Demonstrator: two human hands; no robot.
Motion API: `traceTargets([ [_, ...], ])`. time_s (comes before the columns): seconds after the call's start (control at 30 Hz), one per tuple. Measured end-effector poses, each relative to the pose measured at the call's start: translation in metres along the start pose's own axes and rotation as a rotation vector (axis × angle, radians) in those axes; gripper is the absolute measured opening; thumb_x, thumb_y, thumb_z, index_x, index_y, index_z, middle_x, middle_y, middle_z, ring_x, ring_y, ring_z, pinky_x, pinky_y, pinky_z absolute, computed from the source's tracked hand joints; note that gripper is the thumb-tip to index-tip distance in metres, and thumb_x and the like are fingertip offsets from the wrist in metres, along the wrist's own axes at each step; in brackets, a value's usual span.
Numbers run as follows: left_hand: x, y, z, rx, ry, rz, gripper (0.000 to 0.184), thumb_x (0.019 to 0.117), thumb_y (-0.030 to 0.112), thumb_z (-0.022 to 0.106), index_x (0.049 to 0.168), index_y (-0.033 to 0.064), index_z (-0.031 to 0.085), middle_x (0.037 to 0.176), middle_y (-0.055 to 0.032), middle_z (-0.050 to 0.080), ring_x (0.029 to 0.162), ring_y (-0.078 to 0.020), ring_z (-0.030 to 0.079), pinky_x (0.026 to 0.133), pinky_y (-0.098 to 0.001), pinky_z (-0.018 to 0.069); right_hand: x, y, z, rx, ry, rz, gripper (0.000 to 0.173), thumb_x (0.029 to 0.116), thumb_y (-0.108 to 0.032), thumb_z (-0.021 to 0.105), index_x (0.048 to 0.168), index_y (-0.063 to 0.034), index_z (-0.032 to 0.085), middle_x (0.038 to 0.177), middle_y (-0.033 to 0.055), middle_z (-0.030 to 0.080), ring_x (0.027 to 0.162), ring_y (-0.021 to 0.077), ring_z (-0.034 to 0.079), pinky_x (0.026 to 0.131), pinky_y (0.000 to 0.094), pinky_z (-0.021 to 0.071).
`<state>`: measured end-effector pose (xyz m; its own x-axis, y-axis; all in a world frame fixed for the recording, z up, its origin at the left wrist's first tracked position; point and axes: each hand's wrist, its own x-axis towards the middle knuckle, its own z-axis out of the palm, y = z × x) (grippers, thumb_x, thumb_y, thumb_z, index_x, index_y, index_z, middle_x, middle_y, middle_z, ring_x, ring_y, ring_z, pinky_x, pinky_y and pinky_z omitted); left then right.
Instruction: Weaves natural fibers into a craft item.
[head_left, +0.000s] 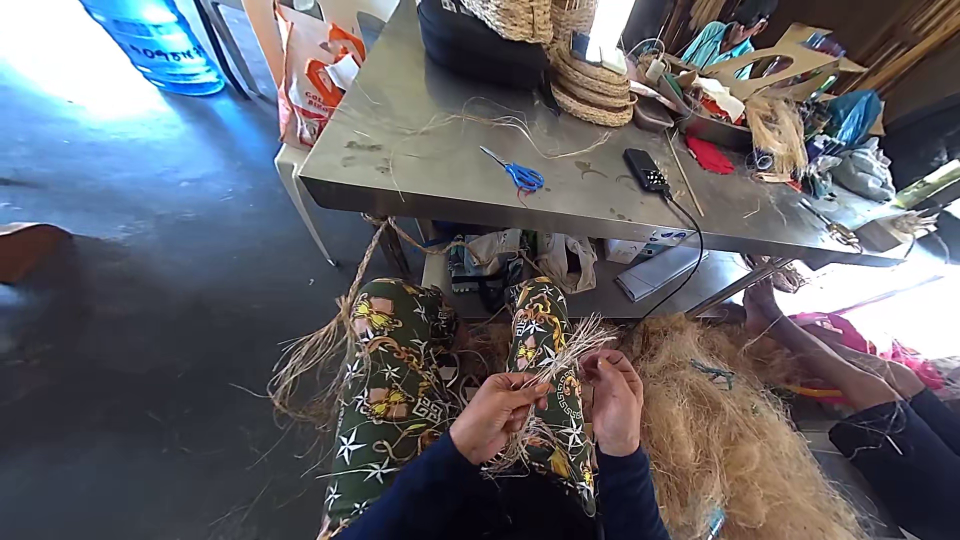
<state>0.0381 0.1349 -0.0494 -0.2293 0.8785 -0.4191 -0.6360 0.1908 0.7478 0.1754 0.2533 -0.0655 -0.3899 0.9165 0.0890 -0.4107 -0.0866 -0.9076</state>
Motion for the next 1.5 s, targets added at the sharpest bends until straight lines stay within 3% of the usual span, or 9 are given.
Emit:
traceTargets([
  [0.17,0.002,-0.001,-0.001,-0.095,-0.033,-0.085,0.018,0.1034,0.002,0.051,0.096,0.0043,0.068,0.071,0.0028,0.063,0.042,0.0047,0.037,0.039,-0.0101,0.0309,-0.005,-0.002,0.003,-0.017,-0.184,-0.008,0.017,0.0928,-0.004,0.060,0.103,-0.0014,0.074,0.096,0.0062,0.075,0.087,0.0104,0.071,0.081,0.0270,0.0595],
  [0.43,0.003,-0.003,-0.004,-0.157,-0.058,-0.129,0.021,0.1039,0.002,0.049,0.096,0.0050,0.069,0.069,0.0041,0.061,0.041,0.0052,0.036,0.038,-0.0094,0.0312,-0.004,-0.001,0.015,-0.049,-0.081,-0.055,0.011,0.0935,-0.003,0.063,0.096,-0.0018,0.074,0.089,0.0049,0.074,0.079,0.0090,0.070,0.077,0.0250,0.0597],
  [0.57,0.002,-0.005,-0.006,-0.188,-0.078,-0.144,0.022,0.1039,0.003,0.048,0.096,0.0054,0.069,0.068,0.0047,0.060,0.041,0.0052,0.037,0.038,-0.0093,0.0320,-0.001,-0.003,0.018,-0.083,0.044,-0.160,0.016,0.0914,0.003,0.058,0.101,-0.0013,0.071,0.089,0.0031,0.072,0.077,0.0073,0.069,0.076,0.0235,0.0597],
  [0.67,0.002,-0.005,-0.006,-0.209,-0.091,-0.165,0.024,0.1036,0.002,0.048,0.094,0.0059,0.069,0.067,0.0050,0.059,0.041,0.0053,0.037,0.038,-0.0092,0.0323,0.002,-0.003,0.014,-0.103,-0.017,-0.254,0.018,0.0917,0.004,0.060,0.100,-0.0021,0.074,0.094,0.0033,0.073,0.083,0.0071,0.069,0.079,0.0230,0.0587],
  [0.83,0.002,-0.005,-0.006,-0.236,-0.112,-0.183,0.024,0.1022,0.001,0.049,0.091,0.0067,0.069,0.065,0.0050,0.059,0.041,0.0046,0.038,0.038,-0.0098,0.0343,0.004,-0.008,0.013,-0.199,-0.118,-0.208,0.021,0.0918,0.003,0.058,0.108,0.0042,0.071,0.102,0.0064,0.073,0.091,0.0077,0.068,0.084,0.0233,0.0575],
  [1.1,0.003,-0.008,-0.008,-0.223,-0.138,-0.190,0.024,0.1022,0.003,0.049,0.092,0.0085,0.070,0.066,0.0061,0.059,0.041,0.0046,0.039,0.039,-0.0100,0.0355,0.009,-0.010,0.012,-0.287,-0.153,-0.233,0.007,0.0876,0.005,0.068,0.091,0.0006,0.073,0.092,0.0029,0.073,0.083,0.0045,0.068,0.079,0.0198,0.0581],
  [1.3,0.003,-0.008,-0.009,-0.234,-0.150,-0.186,0.025,0.1032,0.003,0.048,0.093,0.0076,0.071,0.069,0.0048,0.063,0.042,0.0052,0.040,0.040,-0.0095,0.0354,0.014,-0.011,0.008,-0.281,-0.143,-0.319,0.008,0.0884,0.003,0.068,0.089,-0.0025,0.074,0.101,0.0022,0.071,0.092,0.0038,0.067,0.084,0.0193,0.0578],
  [1.5,0.005,-0.010,-0.009,-0.206,-0.165,-0.164,0.024,0.1024,0.004,0.050,0.092,0.0084,0.071,0.069,0.0055,0.062,0.042,0.0058,0.038,0.039,-0.0093,0.0332,0.020,-0.016,0.009,-0.302,-0.105,-0.326,0.009,0.0883,0.002,0.067,0.087,-0.0032,0.074,0.103,0.0019,0.069,0.092,0.0033,0.066,0.082,0.0183,0.0577],
])
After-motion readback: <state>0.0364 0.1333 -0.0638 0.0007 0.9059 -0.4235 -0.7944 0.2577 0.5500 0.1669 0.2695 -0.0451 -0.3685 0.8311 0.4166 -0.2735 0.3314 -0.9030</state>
